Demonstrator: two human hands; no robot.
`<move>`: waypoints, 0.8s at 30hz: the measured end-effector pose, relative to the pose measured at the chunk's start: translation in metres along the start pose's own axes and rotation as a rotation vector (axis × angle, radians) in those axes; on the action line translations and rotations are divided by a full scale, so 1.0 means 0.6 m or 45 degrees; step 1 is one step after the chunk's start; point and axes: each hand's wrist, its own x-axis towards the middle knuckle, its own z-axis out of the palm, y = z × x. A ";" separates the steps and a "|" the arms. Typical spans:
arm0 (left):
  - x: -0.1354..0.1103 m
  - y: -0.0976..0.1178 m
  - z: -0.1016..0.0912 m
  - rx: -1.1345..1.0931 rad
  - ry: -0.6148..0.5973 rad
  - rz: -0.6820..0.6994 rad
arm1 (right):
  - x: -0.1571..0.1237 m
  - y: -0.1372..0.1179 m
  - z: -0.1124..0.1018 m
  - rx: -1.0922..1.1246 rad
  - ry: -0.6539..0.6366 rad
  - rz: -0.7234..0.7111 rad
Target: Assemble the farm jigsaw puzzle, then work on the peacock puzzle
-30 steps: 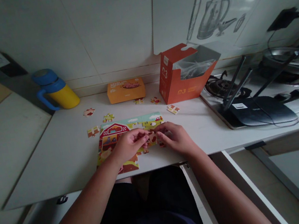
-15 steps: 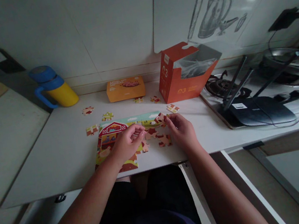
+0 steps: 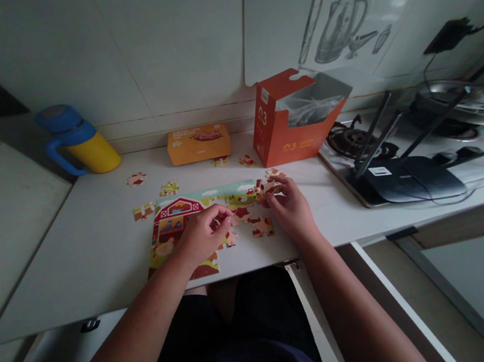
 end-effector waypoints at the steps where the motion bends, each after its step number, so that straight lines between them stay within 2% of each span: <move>1: 0.000 0.000 0.000 0.002 0.001 -0.001 | 0.000 0.001 0.000 -0.007 -0.005 -0.003; 8: 0.000 -0.002 0.001 0.098 -0.001 0.041 | -0.001 0.002 -0.006 -0.304 -0.016 -0.070; 13: 0.004 -0.015 0.002 0.331 -0.009 0.223 | 0.002 0.010 -0.008 -0.312 -0.003 -0.095; 16: 0.006 -0.019 0.003 0.396 -0.051 0.321 | 0.003 0.012 -0.009 -0.338 0.022 -0.083; 18: 0.006 -0.020 0.005 0.419 -0.084 0.357 | 0.002 0.008 -0.009 -0.375 -0.016 -0.057; 24: -0.001 -0.021 0.011 0.550 -0.202 0.373 | -0.004 -0.009 -0.001 -0.522 -0.081 0.029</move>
